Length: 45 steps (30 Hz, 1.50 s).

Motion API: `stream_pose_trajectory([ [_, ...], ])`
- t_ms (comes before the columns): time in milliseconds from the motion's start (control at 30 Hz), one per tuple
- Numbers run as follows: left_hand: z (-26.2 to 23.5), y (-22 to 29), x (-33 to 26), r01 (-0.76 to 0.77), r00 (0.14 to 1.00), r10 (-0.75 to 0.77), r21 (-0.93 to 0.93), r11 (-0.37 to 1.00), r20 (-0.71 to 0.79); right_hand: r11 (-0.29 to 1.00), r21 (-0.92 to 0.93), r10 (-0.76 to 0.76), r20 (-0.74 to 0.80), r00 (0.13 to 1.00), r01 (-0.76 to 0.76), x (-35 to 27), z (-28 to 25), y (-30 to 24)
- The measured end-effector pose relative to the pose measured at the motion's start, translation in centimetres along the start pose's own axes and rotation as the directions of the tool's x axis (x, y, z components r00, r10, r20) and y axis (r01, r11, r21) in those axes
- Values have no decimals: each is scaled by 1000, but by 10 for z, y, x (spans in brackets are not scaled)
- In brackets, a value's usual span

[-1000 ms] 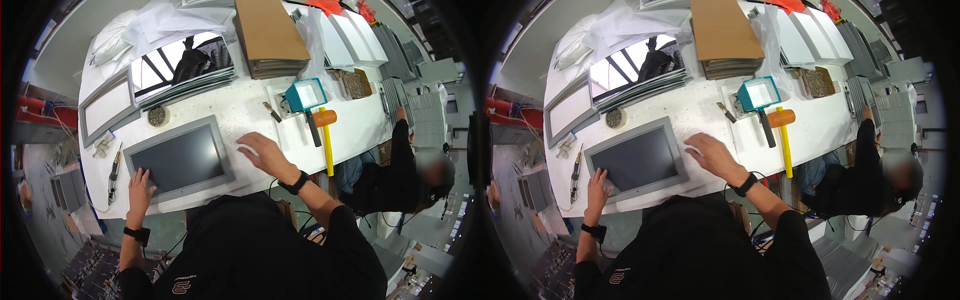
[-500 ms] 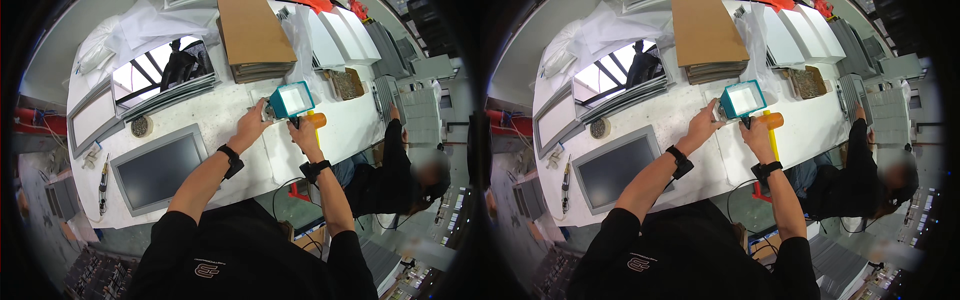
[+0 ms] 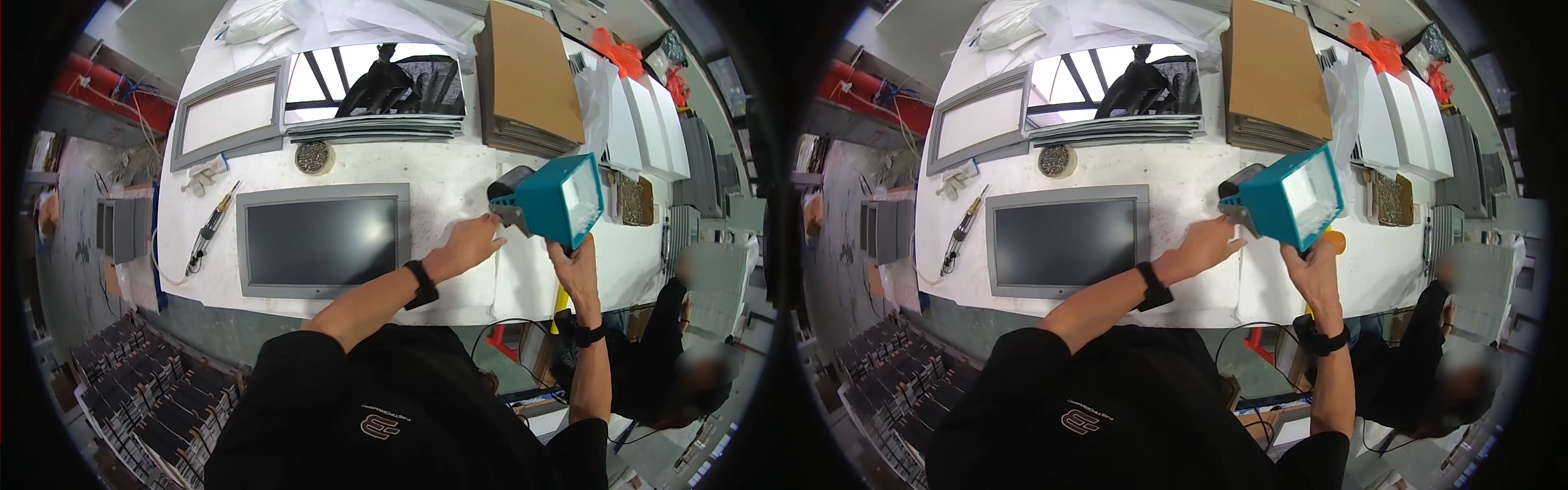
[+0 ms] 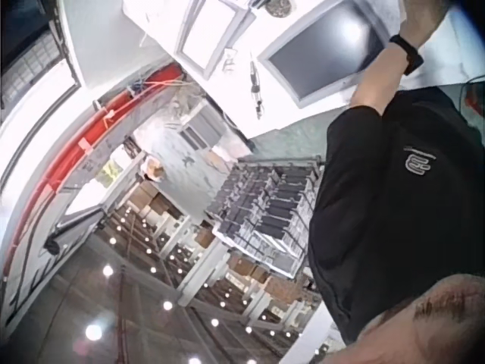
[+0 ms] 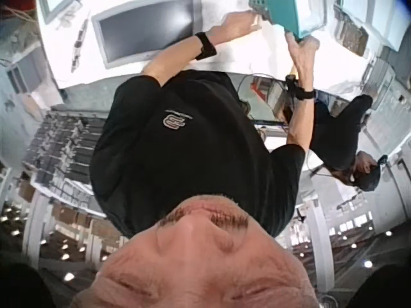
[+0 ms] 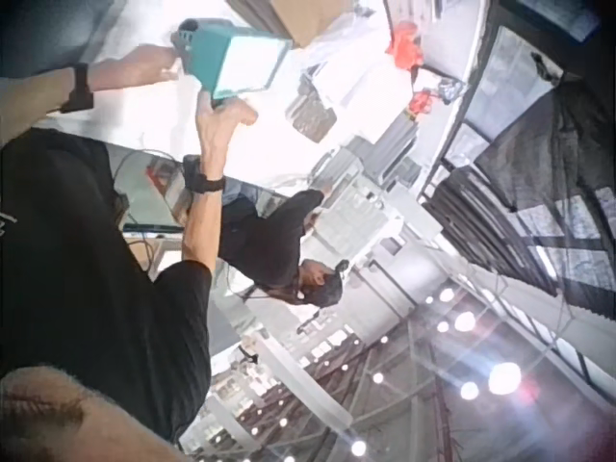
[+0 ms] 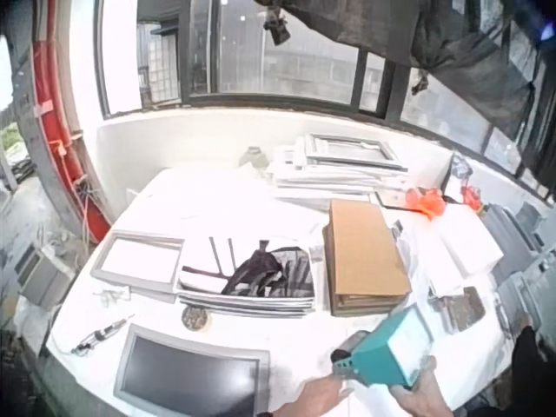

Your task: The recorder uses a pneumatic screwdriver to assemble screws into a panel, walks to a storage area to retrieve or inspect more panels, and cleans them with a cloth.

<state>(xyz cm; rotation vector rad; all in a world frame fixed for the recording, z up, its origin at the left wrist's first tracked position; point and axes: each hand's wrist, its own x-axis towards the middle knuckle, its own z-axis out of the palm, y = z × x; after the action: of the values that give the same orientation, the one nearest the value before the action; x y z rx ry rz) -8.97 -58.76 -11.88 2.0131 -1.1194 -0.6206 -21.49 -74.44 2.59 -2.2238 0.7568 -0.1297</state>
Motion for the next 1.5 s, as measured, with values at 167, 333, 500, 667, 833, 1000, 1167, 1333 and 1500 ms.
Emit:
stream_pose_trajectory([
  [167, -68, -54, -157, 189, 950, -231, -201, 961, -212, 936, 12, -343, 257, 903, 352, 13, 67, -29],
  [333, -157, -151, -291, 463, 667, -242, 138, 875, -705, 887, -126, -330, 498, 802, 443, 32, 120, -39],
  [500, -187, -218, -357, 749, 408, -318, 115, 652, -855, 819, -275, -287, 562, 776, 503, 40, 150, -50],
  [667, -178, -238, -365, 735, 364, -424, -24, 678, -829, 764, -371, -220, 620, 753, 528, 46, 166, -67],
  [833, -179, -246, -366, 692, 346, -404, -60, 719, -847, 733, -404, -206, 636, 744, 547, 48, 175, -73],
  [1000, -179, -254, -369, 669, 350, -364, -42, 742, -863, 723, -358, -237, 674, 699, 591, 50, 197, -80],
  [1167, -179, -257, -371, 671, 355, -324, -2, 741, -877, 677, -327, -283, 712, 643, 660, 49, 239, -123],
  [1333, -179, -258, -373, 666, 343, -327, -17, 746, -881, 641, -301, -324, 728, 605, 706, 45, 301, -187],
  [1500, -181, -257, -375, 637, 332, -319, -38, 770, -888, 602, -140, -506, 695, 511, 786, 45, 389, -250],
])
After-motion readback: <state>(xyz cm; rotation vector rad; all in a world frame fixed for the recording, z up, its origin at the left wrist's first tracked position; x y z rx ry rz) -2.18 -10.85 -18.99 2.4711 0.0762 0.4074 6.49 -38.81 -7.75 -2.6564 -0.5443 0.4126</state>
